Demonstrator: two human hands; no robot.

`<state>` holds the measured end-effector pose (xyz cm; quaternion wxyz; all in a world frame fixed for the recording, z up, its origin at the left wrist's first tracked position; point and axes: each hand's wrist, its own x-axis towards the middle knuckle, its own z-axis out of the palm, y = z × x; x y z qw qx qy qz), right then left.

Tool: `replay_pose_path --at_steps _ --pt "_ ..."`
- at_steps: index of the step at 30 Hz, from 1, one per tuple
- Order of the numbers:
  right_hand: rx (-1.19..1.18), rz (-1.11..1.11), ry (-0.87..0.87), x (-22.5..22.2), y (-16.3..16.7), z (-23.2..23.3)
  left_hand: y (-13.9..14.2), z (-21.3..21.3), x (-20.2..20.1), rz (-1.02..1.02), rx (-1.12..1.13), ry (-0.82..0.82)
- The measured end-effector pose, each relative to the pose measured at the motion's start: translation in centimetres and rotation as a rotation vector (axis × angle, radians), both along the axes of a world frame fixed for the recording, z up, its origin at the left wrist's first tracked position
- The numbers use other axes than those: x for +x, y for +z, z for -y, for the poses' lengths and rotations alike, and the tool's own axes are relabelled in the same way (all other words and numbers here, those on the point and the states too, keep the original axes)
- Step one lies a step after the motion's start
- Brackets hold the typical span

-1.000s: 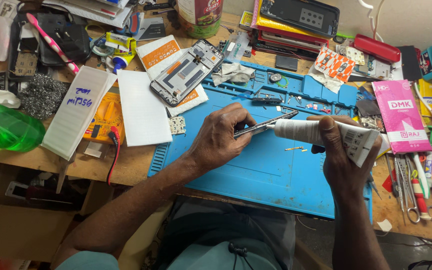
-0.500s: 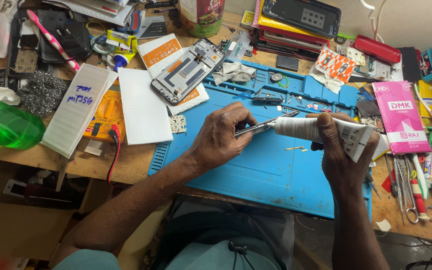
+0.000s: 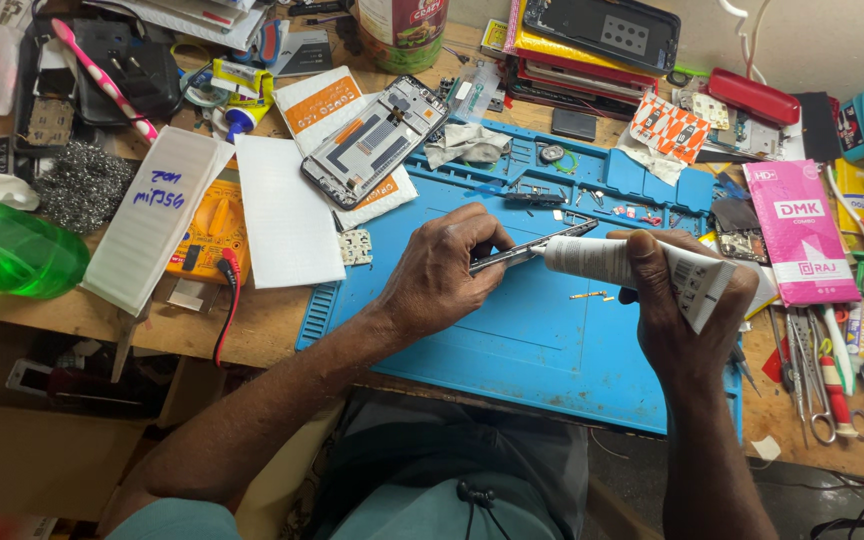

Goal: The person works on a disassembled mobile phone, using tweezers to handle small components and applying adhesive from a tube to the phone frame. The person then places a small circuit board into the frame and adjusts it.

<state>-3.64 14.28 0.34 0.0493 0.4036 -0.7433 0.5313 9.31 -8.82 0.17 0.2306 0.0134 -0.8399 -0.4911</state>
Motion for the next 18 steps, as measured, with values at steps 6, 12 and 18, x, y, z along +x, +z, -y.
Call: replay_pose_path --at_steps 6,12,18 --pt "0.072 0.020 -0.049 0.5 0.9 0.1 -0.2 0.0 -0.1 -0.013 -0.023 -0.005" --pt "0.089 -0.051 -0.047 1.1 1.4 0.2 -0.3 -0.2 0.0 -0.017 -0.032 -0.001" --pt "0.045 0.029 -0.056 1.4 1.4 0.4 -0.1 -0.2 0.2 -0.037 -0.031 -0.006"
